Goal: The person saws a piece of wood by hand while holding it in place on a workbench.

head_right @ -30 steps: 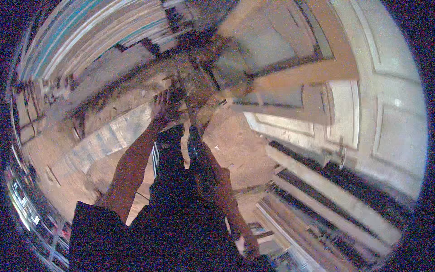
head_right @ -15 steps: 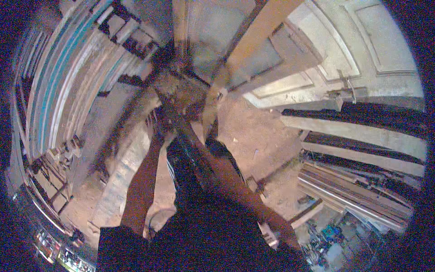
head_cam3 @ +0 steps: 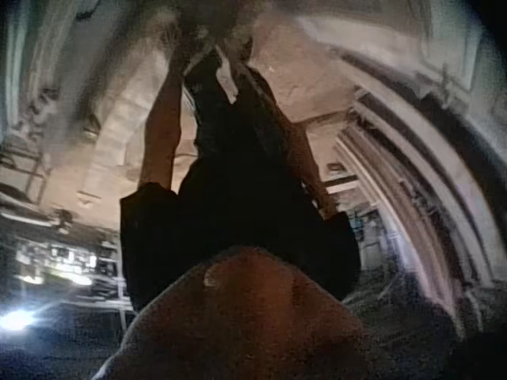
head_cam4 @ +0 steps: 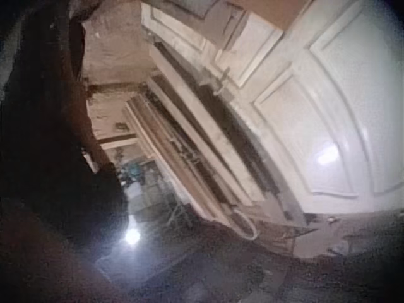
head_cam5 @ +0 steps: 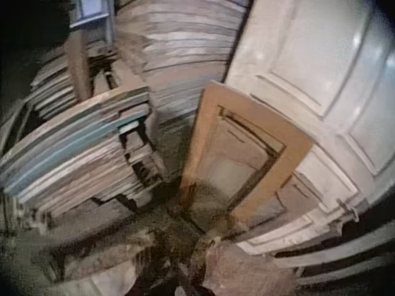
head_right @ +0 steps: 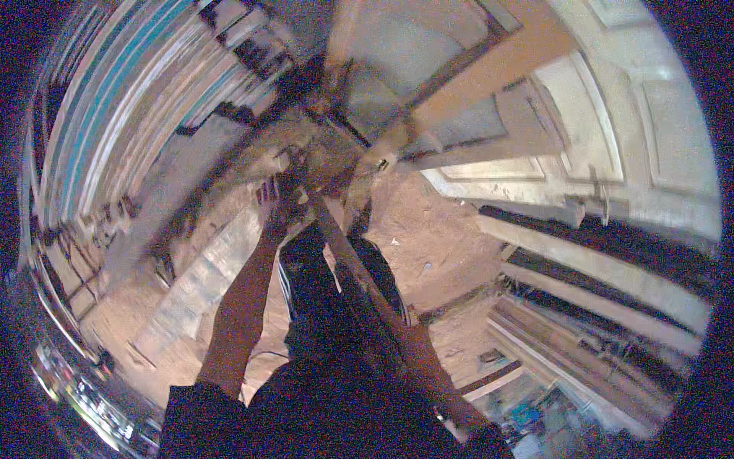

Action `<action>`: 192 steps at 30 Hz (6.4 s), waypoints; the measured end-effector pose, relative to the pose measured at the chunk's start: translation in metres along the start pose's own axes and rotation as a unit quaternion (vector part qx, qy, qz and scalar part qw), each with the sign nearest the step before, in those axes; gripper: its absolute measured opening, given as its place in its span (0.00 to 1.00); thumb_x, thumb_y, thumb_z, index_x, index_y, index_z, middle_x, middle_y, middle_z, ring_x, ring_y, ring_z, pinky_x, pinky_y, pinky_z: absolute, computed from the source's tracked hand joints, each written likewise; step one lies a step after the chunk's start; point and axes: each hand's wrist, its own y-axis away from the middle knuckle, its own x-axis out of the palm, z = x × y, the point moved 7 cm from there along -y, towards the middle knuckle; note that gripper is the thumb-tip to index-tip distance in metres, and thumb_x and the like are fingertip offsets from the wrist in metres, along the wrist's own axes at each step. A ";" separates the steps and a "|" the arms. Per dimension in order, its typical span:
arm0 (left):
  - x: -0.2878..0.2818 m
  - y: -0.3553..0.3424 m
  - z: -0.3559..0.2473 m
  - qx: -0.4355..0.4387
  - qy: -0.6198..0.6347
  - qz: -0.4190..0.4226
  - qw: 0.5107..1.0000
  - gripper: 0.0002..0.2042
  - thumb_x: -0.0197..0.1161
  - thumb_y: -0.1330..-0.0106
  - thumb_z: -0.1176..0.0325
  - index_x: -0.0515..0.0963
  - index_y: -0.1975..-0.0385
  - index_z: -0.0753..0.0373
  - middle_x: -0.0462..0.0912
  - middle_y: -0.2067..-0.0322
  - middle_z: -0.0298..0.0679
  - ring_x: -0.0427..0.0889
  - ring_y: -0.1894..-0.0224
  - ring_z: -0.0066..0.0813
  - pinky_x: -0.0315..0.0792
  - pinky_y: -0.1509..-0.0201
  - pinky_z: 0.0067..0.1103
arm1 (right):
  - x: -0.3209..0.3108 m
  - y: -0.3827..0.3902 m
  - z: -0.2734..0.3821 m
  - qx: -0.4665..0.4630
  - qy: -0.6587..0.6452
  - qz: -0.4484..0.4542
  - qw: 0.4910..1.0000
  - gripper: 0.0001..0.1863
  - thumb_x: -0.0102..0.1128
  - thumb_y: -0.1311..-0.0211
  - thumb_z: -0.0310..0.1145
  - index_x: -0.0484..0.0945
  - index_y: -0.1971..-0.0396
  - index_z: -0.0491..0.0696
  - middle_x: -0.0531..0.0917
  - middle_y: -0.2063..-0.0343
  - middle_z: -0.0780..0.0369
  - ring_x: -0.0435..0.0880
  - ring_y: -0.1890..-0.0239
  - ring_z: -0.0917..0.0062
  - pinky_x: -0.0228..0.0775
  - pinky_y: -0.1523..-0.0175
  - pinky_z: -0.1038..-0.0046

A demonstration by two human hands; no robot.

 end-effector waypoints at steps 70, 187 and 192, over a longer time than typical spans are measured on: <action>-0.010 0.006 0.022 -0.021 -0.018 0.011 1.000 0.36 0.60 0.38 0.52 0.59 0.33 0.64 0.66 0.37 0.53 0.68 0.37 0.53 0.60 0.32 0.47 | 0.019 -0.044 0.020 -0.088 -0.102 0.000 0.991 0.44 0.64 0.44 0.28 0.55 0.26 0.51 0.87 0.64 0.52 0.87 0.70 0.62 0.78 0.63 0.65; -0.003 0.003 0.015 -0.087 0.063 0.103 0.989 0.54 0.61 0.45 0.31 0.54 0.29 0.71 0.61 0.32 0.62 0.58 0.29 0.64 0.49 0.25 0.51 | 0.010 -0.094 0.041 -0.070 0.021 -0.026 0.997 0.26 0.60 0.44 0.25 0.74 0.42 0.40 0.84 0.64 0.57 0.81 0.68 0.75 0.74 0.60 0.70; 0.020 0.015 0.026 -0.058 -0.053 0.036 0.996 0.55 0.63 0.49 0.32 0.57 0.30 0.71 0.64 0.34 0.59 0.61 0.31 0.57 0.51 0.27 0.49 | 0.031 -0.119 0.035 -0.064 -0.028 -0.018 0.997 0.26 0.62 0.44 0.29 0.74 0.43 0.44 0.81 0.73 0.59 0.79 0.75 0.74 0.73 0.68 0.68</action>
